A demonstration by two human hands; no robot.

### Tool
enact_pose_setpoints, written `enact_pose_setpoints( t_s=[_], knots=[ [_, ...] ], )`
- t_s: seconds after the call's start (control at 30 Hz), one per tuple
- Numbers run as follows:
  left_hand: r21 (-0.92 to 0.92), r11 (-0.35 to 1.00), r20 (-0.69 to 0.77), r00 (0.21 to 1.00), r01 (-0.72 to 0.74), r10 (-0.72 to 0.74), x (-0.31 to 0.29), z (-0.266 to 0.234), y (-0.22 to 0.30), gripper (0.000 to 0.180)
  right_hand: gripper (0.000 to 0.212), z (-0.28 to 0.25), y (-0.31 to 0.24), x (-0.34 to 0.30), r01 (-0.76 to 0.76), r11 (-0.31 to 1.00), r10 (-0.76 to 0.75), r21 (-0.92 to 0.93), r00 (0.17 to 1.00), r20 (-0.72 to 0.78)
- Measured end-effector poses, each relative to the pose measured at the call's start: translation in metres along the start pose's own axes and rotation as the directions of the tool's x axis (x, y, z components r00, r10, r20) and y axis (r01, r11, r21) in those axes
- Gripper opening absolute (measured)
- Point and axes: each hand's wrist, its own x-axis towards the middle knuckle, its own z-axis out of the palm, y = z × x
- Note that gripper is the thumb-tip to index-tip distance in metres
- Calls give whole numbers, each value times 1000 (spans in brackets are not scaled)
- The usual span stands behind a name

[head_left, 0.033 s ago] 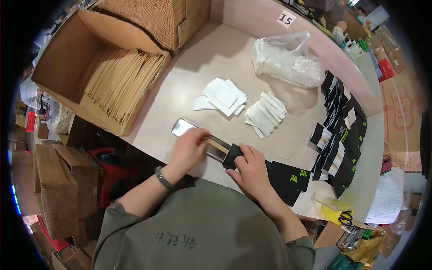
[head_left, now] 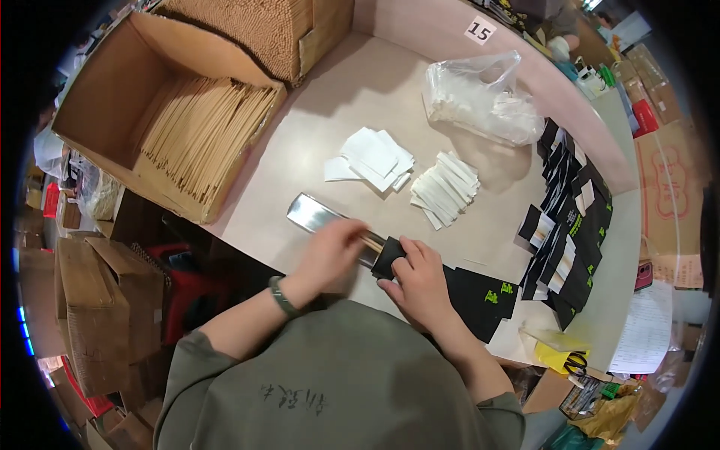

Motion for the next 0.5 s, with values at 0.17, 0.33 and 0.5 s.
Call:
enact_pose_setpoints(
  t_s=[0.17, 0.33, 0.5],
  knots=[
    [-220, 960, 256, 939, -175, 230, -9, -15, 16, 67, 34, -13, 4, 2, 15, 999, -14, 33, 999, -36],
    [489, 717, 418, 855, -497, 307, 3, -53, -5, 56, 31, -45, -1, 24, 165, 977, -173, 133, 984, 49],
    [378, 925, 156, 988, -42, -19, -1, -55, 14, 41, 18, -147, 129, 3, -203, 904, 73, -376, 941, -331]
  ],
)
